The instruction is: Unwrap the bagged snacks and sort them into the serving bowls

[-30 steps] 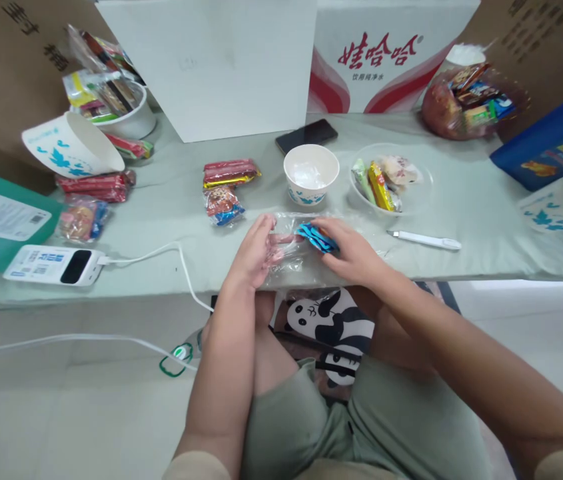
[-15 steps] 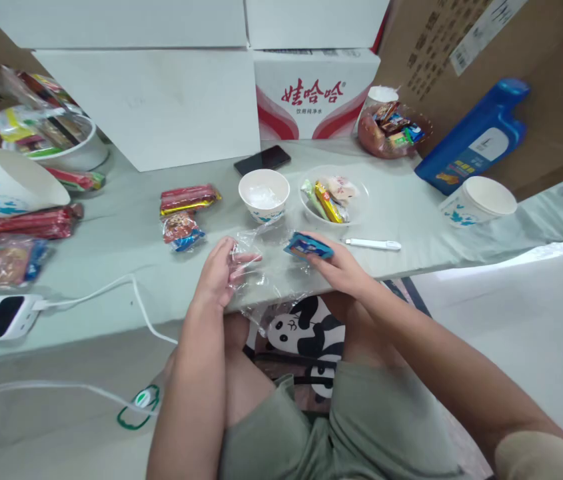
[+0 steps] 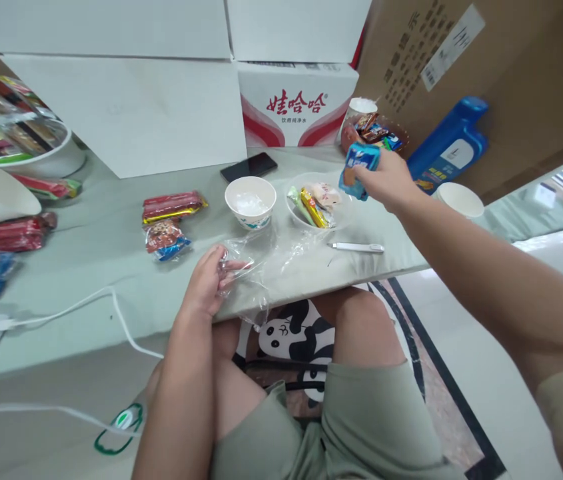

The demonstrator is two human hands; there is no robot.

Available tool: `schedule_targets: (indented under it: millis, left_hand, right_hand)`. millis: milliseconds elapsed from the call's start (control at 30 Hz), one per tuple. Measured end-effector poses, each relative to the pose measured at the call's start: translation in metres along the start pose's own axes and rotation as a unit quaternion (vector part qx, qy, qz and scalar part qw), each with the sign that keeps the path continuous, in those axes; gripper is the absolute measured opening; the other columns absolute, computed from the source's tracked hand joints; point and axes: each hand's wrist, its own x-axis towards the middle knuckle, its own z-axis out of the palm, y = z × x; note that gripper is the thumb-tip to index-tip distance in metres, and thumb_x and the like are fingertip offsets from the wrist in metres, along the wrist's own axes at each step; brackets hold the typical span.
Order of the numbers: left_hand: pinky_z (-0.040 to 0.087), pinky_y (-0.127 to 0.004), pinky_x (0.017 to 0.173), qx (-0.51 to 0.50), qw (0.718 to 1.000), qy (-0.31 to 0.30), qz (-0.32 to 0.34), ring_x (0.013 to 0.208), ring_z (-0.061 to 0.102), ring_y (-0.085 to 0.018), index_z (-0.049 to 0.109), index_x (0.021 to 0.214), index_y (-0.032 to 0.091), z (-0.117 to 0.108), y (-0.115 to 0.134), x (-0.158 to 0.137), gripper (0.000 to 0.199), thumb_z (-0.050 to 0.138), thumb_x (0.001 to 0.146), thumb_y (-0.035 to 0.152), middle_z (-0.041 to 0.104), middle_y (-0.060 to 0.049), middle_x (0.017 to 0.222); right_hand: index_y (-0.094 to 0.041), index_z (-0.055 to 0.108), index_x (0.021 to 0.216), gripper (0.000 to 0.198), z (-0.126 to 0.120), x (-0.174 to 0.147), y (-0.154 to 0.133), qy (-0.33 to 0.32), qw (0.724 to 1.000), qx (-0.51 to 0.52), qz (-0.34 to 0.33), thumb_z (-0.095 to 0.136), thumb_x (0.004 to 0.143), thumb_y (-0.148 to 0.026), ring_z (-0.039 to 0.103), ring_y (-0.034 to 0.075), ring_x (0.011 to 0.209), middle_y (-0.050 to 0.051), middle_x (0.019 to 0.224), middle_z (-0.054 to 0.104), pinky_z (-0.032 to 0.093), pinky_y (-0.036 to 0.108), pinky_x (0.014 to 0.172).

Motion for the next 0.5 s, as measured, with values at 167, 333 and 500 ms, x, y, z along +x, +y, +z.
schedule_targets:
  millis: [167,333,500]
  left_hand:
    - [0.015,-0.013,0.035,-0.004,1.0,-0.005,-0.001,0.03,0.026,-0.002,0.04,0.081,0.022,-0.003,-0.002,0.003,0.017,0.049,0.091,0.032,0.073,-0.008,0.063]
    - [0.014,-0.013,0.035,0.0,1.0,-0.011,-0.005,0.03,0.026,-0.002,0.04,0.081,0.022,-0.004,-0.002,0.005,0.018,0.05,0.091,0.032,0.073,-0.008,0.063]
    - [0.012,-0.014,0.035,0.017,1.0,-0.02,-0.008,0.03,0.025,-0.002,0.039,0.079,0.022,-0.003,-0.003,0.004,0.019,0.052,0.089,0.033,0.073,-0.007,0.064]
  right_hand:
    - [-0.016,0.06,0.123,0.059,0.005,0.001,-0.013,-0.071,0.989,-0.124,0.043,0.079,0.07,-0.034,0.067,0.033,0.096,0.014,0.104,0.071,0.055,0.053,0.09]
    - [-0.018,0.064,0.13,0.051,-0.002,0.0,-0.021,-0.098,0.975,-0.202,0.003,0.067,0.081,-0.034,0.069,0.035,0.105,0.014,0.11,0.075,0.054,0.052,0.094]
    - [-0.017,0.07,0.121,0.042,0.006,-0.002,-0.032,-0.153,0.957,-0.248,-0.004,0.063,0.08,-0.019,0.074,0.028,0.088,0.009,0.099,0.079,0.056,0.039,0.086]
